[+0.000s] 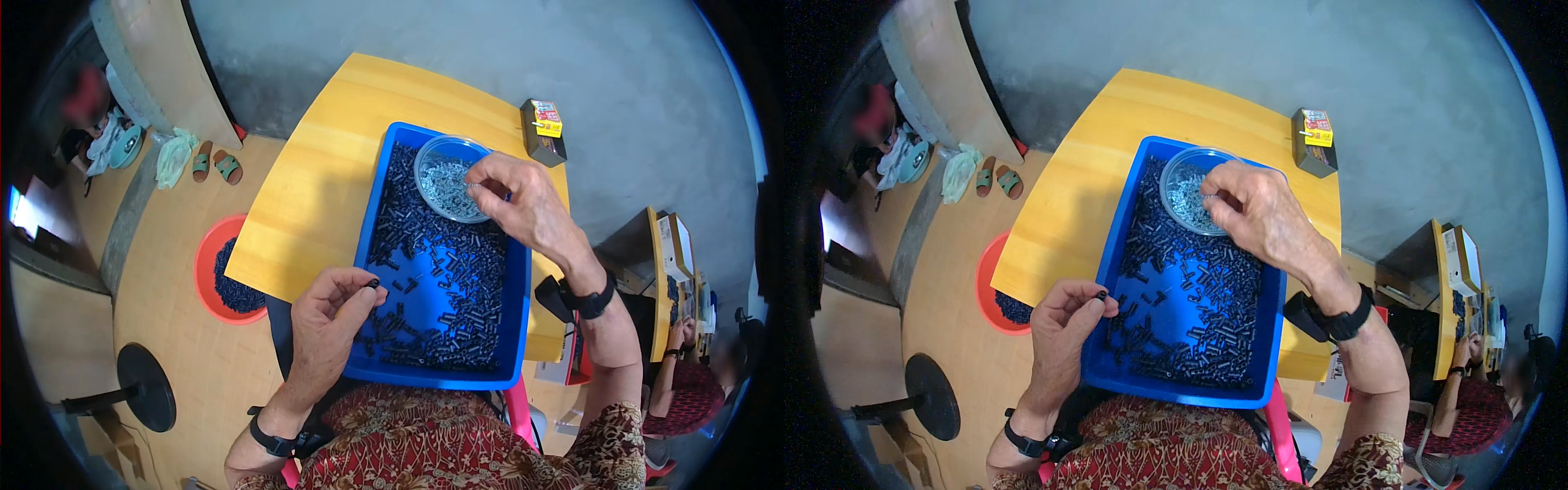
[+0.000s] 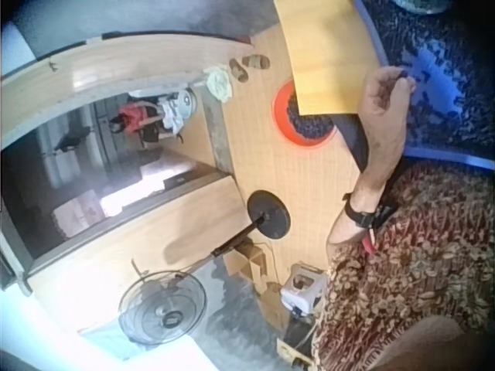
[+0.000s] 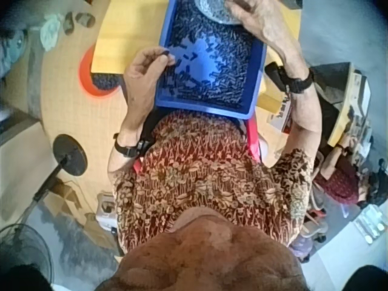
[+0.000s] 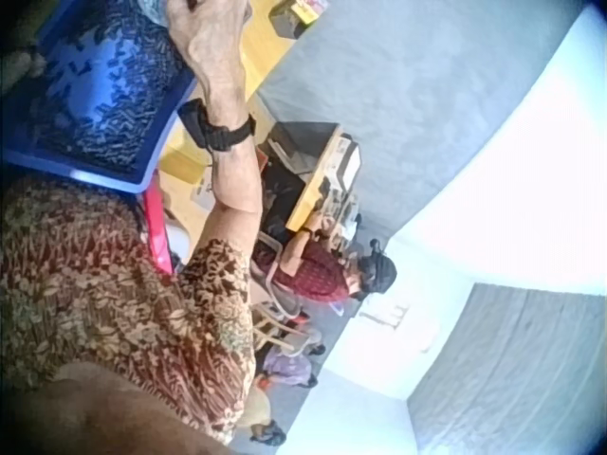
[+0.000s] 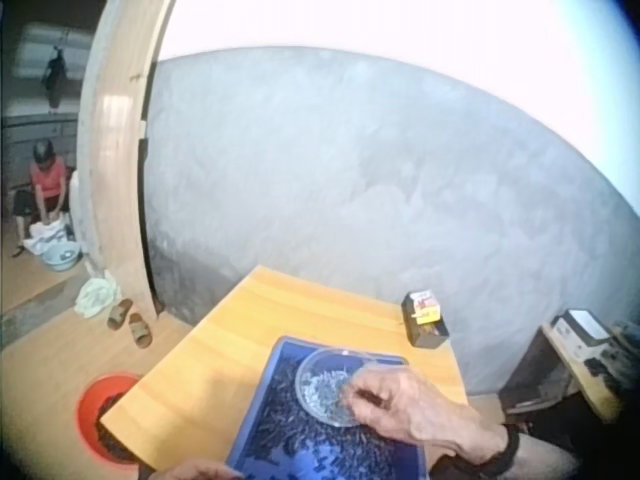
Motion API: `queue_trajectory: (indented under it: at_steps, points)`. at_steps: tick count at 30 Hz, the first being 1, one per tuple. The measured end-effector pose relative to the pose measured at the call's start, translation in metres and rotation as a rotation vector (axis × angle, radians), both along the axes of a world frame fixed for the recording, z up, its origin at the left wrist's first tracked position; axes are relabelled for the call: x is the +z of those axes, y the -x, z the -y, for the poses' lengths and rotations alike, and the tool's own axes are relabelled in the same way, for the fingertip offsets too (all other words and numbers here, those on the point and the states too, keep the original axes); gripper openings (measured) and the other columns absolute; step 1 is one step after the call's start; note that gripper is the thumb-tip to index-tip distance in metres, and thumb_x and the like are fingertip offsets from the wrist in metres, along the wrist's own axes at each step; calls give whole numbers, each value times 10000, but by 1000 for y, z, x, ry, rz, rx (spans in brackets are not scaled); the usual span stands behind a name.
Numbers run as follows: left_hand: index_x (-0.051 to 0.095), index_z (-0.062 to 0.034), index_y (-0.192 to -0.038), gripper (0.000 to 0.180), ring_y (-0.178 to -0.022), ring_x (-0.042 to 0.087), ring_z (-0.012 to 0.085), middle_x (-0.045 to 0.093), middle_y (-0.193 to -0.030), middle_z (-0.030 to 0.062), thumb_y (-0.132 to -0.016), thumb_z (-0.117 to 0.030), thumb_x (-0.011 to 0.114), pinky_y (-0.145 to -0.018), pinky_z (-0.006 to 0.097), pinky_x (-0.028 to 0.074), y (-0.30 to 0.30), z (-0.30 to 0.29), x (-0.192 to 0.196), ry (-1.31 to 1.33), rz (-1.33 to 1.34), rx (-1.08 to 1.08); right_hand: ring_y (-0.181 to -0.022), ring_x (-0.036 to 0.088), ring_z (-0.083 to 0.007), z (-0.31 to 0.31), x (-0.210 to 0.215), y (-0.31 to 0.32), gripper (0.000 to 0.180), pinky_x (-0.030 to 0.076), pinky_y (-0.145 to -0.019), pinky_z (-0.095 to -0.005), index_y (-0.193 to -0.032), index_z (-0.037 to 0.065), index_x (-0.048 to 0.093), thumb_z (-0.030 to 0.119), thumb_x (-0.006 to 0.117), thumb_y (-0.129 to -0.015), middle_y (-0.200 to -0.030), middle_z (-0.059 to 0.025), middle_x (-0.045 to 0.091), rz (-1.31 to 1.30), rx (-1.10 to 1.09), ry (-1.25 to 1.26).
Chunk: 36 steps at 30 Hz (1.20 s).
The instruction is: Sorting small black and blue plastic parts into containers.
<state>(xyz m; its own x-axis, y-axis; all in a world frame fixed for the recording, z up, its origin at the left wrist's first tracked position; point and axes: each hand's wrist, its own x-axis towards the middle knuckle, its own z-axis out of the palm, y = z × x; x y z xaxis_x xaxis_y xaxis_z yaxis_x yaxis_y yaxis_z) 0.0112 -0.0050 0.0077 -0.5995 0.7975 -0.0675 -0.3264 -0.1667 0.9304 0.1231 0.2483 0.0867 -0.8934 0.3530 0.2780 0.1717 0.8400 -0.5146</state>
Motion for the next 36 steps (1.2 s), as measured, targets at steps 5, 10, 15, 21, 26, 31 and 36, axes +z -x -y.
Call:
queue_trajectory:
  at_steps: [5, 10, 15, 21, 26, 31, 36]
  points:
    - [608, 17, -1110, 153, -946, 658, 126, 685, -1002, 81, -967, -35, 605, -891, 269, 528, -1, 1, -1, -18, 1, 6, -758, 661, -317, -20, -18, 2, 131, 520, -669, -408, -950, -16, 653, 62, 673, -846, -850, -179, 653, 45, -39, -41]
    - [610, 16, -1118, 156, -937, 656, 122, 686, -1004, 76, -970, -32, 601, -882, 264, 525, 1, 3, 0, -22, 22, 21, -816, 657, -364, 15, -8, -4, 163, 548, -723, -416, -983, -20, 648, 60, 680, -845, -895, -189, 652, -21, 129, -153]
    - [613, 13, -1119, 159, -922, 655, 120, 683, -998, 71, -967, -33, 608, -872, 262, 525, -1, 4, 5, -44, 42, 18, -792, 656, -343, 35, -42, -14, 89, 554, -681, -428, -928, 3, 641, 38, 654, -847, -833, -149, 620, 110, 263, -82]
    - [612, 18, -1117, 167, -921, 659, 126, 678, -990, 70, -963, -44, 626, -868, 260, 530, -1, 7, 5, -43, 70, 4, -787, 629, -349, 42, -56, -6, 90, 535, -661, -442, -927, -15, 646, 29, 649, -848, -841, -135, 582, 322, 359, -110]
    - [609, 25, -1112, 165, -931, 668, 133, 687, -999, 83, -962, -42, 626, -869, 265, 544, -4, 9, 3, -73, 70, 7, -786, 621, -349, 50, -65, 5, 61, 541, -652, -444, -876, -3, 603, 19, 626, -823, -830, -136, 554, 410, 396, -138]
    - [609, 30, -1115, 176, -926, 671, 135, 691, -994, 91, -958, -45, 635, -865, 264, 546, -4, 9, 3, -79, 75, -10, -796, 618, -354, 49, -81, 9, 77, 544, -656, -446, -857, 2, 572, 30, 619, -803, -842, -139, 550, 393, 422, -181]
    - [613, 35, -1115, 183, -922, 670, 134, 696, -987, 92, -954, -47, 642, -863, 266, 544, -5, 11, 4, -73, 79, -6, -743, 628, -285, 45, -74, 8, 73, 529, -621, -385, -823, -4, 581, -1, 643, -784, -783, -112, 565, 302, 421, -121]
